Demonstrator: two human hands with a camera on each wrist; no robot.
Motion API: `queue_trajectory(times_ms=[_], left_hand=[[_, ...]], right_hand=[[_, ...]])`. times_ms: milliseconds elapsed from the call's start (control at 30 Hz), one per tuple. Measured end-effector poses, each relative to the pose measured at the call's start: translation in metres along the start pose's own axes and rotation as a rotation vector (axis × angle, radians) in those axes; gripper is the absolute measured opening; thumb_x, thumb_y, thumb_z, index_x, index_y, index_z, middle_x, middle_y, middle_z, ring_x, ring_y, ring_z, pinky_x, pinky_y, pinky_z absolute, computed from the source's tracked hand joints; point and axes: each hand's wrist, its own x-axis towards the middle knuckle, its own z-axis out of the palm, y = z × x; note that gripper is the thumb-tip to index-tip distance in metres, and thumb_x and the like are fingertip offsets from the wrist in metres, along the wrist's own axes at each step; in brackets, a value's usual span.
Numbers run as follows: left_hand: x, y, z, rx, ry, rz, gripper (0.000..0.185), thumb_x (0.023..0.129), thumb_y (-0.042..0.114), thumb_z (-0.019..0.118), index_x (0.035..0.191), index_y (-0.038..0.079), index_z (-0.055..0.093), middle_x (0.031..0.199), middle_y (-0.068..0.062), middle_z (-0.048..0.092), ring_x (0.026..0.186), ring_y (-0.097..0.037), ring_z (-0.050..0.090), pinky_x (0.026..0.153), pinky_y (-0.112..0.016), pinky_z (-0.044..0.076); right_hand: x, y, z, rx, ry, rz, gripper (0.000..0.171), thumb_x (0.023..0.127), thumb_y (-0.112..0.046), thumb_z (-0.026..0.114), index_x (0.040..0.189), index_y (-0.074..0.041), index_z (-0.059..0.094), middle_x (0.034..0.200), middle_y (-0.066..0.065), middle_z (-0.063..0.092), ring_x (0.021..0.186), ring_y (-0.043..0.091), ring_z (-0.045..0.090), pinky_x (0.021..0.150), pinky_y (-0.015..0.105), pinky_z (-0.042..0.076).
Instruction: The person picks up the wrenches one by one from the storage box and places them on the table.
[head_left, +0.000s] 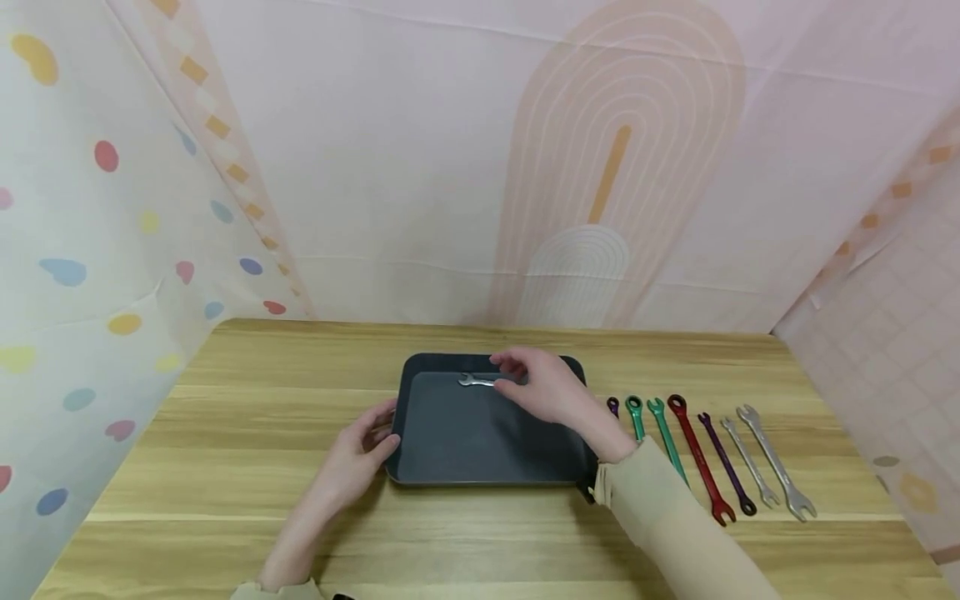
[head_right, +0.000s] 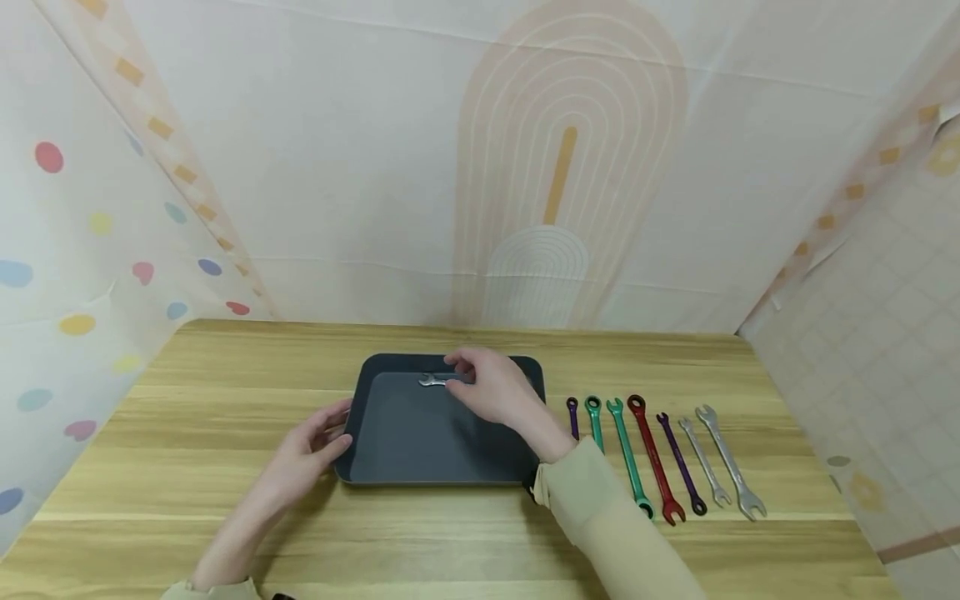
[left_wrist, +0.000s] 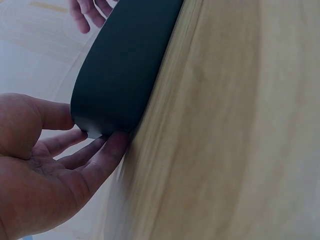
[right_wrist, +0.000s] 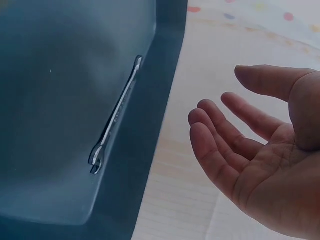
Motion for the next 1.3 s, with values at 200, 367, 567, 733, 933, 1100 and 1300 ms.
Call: queue_trajectory(times_ms=[200,367,567,733,933,1100,1300], left_hand=[[0.001,0.001,0.001,0.008,0.005,-0.002,0.055,0.104,-0.003,0.055,0.157,-0.006,0.041,0.150,-0.033,0.055,0.138,-0.045,0.059,0.116,-0.046,0.052],[0.000,0.001,0.002,-0.002,0.001,-0.003,0.054,0.104,-0.003,0.056,0.156,-0.007,0.041,0.150,-0.034,0.055,0.137,-0.046,0.060,0.115,-0.046,0.053],[-0.001,0.001,0.004,-0.008,0.006,-0.006,0.054,0.104,-0.003,0.056,0.156,-0.006,0.042,0.150,-0.034,0.055,0.137,-0.045,0.060,0.115,-0.045,0.053],[-0.002,0.000,0.004,-0.013,0.004,-0.001,0.054,0.103,-0.004,0.056,0.156,-0.007,0.041,0.149,-0.034,0.056,0.137,-0.045,0.060,0.115,-0.044,0.053],[-0.002,0.000,0.003,-0.022,0.000,0.008,0.055,0.104,-0.004,0.055,0.156,-0.007,0.040,0.150,-0.033,0.055,0.139,-0.045,0.058,0.117,-0.045,0.051],[-0.002,0.000,0.002,-0.020,0.005,0.003,0.055,0.104,-0.004,0.055,0.156,-0.007,0.040,0.151,-0.033,0.055,0.139,-0.045,0.058,0.117,-0.044,0.052],[-0.002,0.001,0.001,-0.020,0.005,-0.001,0.055,0.104,-0.003,0.055,0.157,-0.007,0.040,0.152,-0.032,0.054,0.140,-0.044,0.057,0.117,-0.044,0.051]], right_hand=[[0.019,0.003,0.003,-0.021,-0.045,0.023,0.034,0.101,-0.016,0.068,0.134,-0.006,0.068,0.119,0.011,0.073,0.107,0.023,0.069,0.095,0.041,0.059],[0.031,0.006,0.009,-0.059,-0.074,0.058,0.033,0.100,-0.015,0.069,0.132,-0.005,0.069,0.119,0.013,0.073,0.108,0.025,0.068,0.097,0.042,0.058],[0.041,0.015,0.019,-0.084,-0.081,0.082,0.031,0.099,-0.011,0.070,0.129,-0.005,0.071,0.117,0.013,0.074,0.109,0.027,0.069,0.098,0.042,0.058],[0.047,0.018,0.027,-0.078,-0.076,0.111,0.026,0.098,-0.009,0.072,0.123,-0.006,0.073,0.114,0.012,0.075,0.105,0.025,0.069,0.097,0.042,0.059],[0.049,0.018,0.035,-0.098,-0.084,0.117,0.023,0.095,-0.007,0.074,0.119,-0.007,0.075,0.108,0.010,0.076,0.100,0.023,0.070,0.095,0.040,0.058],[0.050,0.018,0.038,-0.102,-0.085,0.101,0.025,0.092,-0.003,0.076,0.117,-0.005,0.075,0.106,0.010,0.075,0.098,0.022,0.068,0.094,0.040,0.058],[0.050,0.018,0.036,-0.088,-0.117,0.095,0.028,0.091,0.000,0.076,0.118,-0.005,0.075,0.109,0.010,0.075,0.101,0.023,0.068,0.096,0.041,0.058]])
